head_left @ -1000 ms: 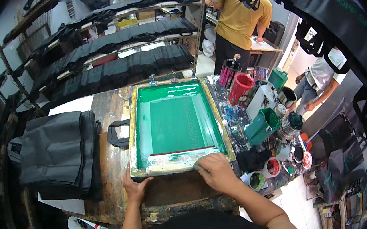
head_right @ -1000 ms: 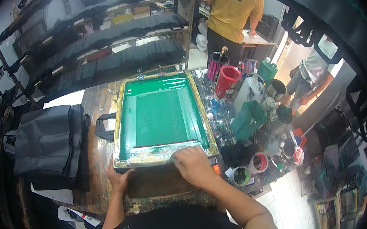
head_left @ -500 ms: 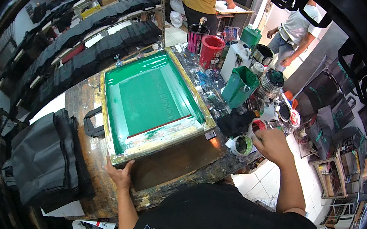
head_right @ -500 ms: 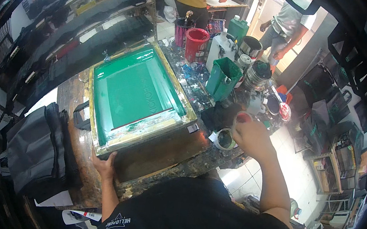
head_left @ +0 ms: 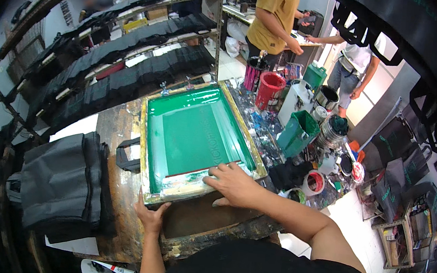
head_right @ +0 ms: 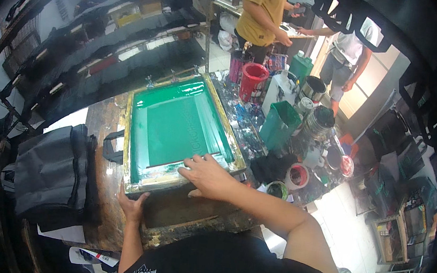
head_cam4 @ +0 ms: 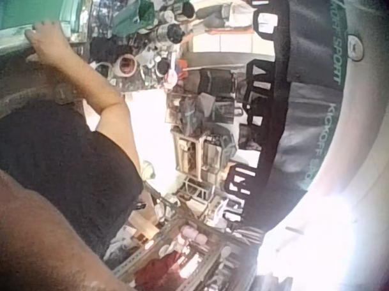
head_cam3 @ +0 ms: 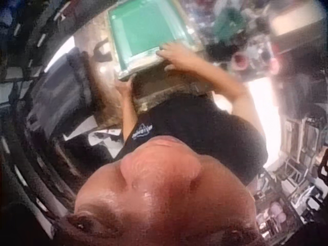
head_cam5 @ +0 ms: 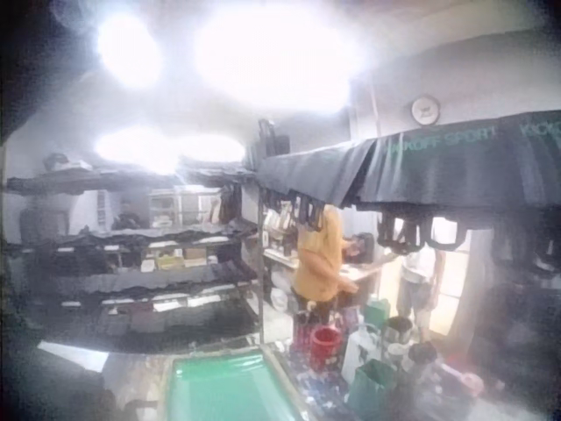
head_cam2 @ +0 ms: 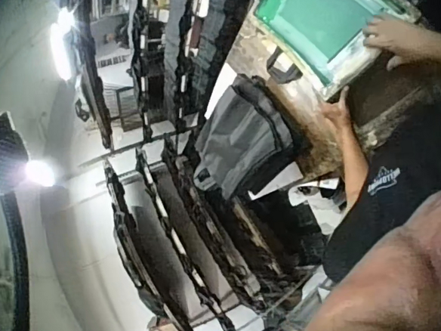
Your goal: The person performs screen printing on black bags by applying green ink through a stencil using a squeegee, lifting the frame to reveal the printed design, and then setting the bags aside to stack them.
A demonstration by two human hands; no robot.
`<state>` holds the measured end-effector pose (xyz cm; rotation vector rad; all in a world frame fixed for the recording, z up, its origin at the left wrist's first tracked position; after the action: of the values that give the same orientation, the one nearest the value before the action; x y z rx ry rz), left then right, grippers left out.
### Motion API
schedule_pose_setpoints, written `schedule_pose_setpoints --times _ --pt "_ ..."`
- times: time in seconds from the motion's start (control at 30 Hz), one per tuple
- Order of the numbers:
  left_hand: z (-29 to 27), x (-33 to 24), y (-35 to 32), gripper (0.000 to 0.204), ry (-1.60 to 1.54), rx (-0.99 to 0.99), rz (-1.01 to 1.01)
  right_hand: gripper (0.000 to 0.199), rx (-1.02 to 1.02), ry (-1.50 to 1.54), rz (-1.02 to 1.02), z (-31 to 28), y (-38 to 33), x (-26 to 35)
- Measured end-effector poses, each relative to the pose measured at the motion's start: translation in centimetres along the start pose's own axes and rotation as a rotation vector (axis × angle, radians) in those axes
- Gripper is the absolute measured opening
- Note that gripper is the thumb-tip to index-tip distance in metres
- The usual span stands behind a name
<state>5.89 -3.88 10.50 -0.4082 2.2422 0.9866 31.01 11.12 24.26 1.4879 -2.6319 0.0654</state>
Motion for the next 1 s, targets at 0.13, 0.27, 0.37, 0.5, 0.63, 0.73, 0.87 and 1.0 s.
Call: schedule_pose_setpoints --times 0.13,0.27,0.37,0.5,0.63,0.73,0.87,1.0 --pt "0.0 -1.0 0.5 0.109 0.06 0.067 -0.003 0.054 0.176 -0.008 -0.079 2.1 3.1 -0.7" --pt "-0.4 -1.1 0.1 0.108 0.082 0.019 0.041 0.039 0.153 0.065 -0.102 1.5 4.4 -1.5" --pt "-0.5 -1.4 0.4 0.109 0.069 0.023 0.078 0.035 0.113 0.086 0.031 1.0 6.0 -3.0" --pt "-0.6 -1.4 0.3 0.109 0.075 0.039 0.062 0.025 -0.191 -0.008 0.164 -1.0 6.6 -2.9" --pt "-0.5 -1.1 0.2 0.109 0.076 0.042 0.034 0.024 -0.314 -0.154 0.169 0.2 6.2 -2.5" --pt "-0.3 -1.2 0.4 0.112 0.051 0.031 0.019 0.028 -0.337 -0.121 0.137 -0.3 6.5 -3.4" --pt "-0.5 -0.4 0.0 0.114 -0.013 -0.04 0.038 0.035 -0.438 -0.053 0.178 -4.9 9.4 -5.3" --pt "-0.3 -0.7 0.2 0.112 -0.012 0.029 -0.008 0.04 -0.682 -0.164 0.178 -7.5 17.5 -9.9"
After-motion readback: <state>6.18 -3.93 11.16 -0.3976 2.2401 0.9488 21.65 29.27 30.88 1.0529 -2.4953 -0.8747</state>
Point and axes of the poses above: each hand's wrist, its own y-axis towards the middle knuckle, its own z-axis out of the palm, x = y × z, the point moved 10 cm from there along y, towards the middle knuckle, and after that the axes turned 13 degrees about z, right-handed, at the moved point
